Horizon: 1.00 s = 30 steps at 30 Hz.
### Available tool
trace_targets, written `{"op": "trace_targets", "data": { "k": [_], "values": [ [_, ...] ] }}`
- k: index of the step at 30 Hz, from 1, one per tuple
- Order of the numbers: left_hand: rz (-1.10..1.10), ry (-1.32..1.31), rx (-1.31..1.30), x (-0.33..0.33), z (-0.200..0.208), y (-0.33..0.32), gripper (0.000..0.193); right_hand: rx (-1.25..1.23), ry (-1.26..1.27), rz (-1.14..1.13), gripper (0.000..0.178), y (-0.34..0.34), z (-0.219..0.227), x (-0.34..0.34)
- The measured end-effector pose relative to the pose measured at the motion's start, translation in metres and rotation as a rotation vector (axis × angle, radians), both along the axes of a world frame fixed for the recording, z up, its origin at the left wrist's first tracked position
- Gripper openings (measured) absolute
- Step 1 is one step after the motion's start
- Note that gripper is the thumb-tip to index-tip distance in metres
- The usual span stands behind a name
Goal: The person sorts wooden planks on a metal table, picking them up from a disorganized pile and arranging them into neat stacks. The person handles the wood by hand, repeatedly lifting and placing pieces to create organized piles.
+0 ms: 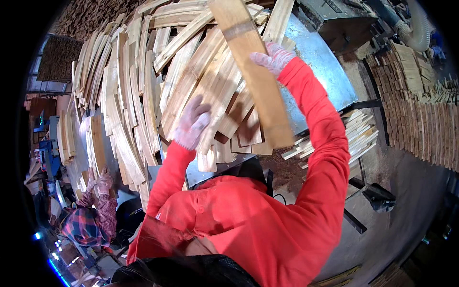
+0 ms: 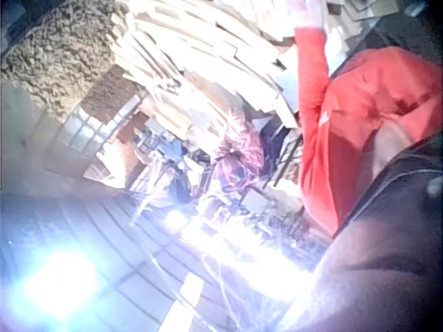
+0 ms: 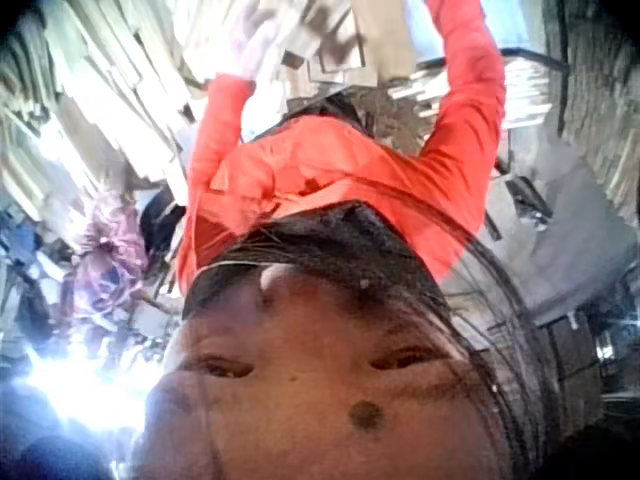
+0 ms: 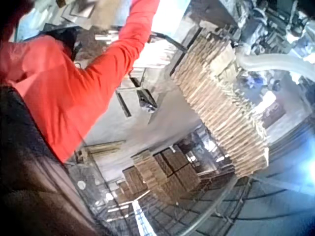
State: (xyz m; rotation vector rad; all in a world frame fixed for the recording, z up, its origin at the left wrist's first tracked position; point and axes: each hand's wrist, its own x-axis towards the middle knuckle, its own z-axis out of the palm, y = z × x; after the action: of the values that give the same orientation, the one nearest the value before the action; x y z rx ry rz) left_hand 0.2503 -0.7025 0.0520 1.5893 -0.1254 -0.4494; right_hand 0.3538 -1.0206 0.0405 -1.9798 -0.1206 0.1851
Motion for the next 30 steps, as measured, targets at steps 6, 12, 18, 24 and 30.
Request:
{"op": "trace_targets", "data": {
  "k": [6, 12, 18, 24, 30],
  "values": [
    [-0.166, 0.226, -0.037, -0.008, -0.048, -0.051, 0.070, 0.561, -0.134, -0.184, 0.041, 0.066, -0.025, -0.018],
    [-0.132, -0.049, 0.077, 0.004, -0.054, -0.011, 0.033, 0.234, -0.464, -0.217, 0.033, 0.095, -0.074, -0.104],
    [0.163, 0.300, -0.358, 0.026, -0.037, 0.029, 0.033, 0.557, -0.014, -0.170, 0.046, 0.161, -0.075, -0.214],
    [0.036, 0.344, -0.515, 0.008, -0.039, 0.035, 0.023, 0.657, 0.167, -0.505, 0.045, 0.195, -0.085, -0.244],
    [-0.090, 0.371, -0.423, -0.008, -0.050, 0.043, 0.021, 0.149, 0.094, -0.383, 0.053, 0.184, -0.096, -0.281]
  ]
}}
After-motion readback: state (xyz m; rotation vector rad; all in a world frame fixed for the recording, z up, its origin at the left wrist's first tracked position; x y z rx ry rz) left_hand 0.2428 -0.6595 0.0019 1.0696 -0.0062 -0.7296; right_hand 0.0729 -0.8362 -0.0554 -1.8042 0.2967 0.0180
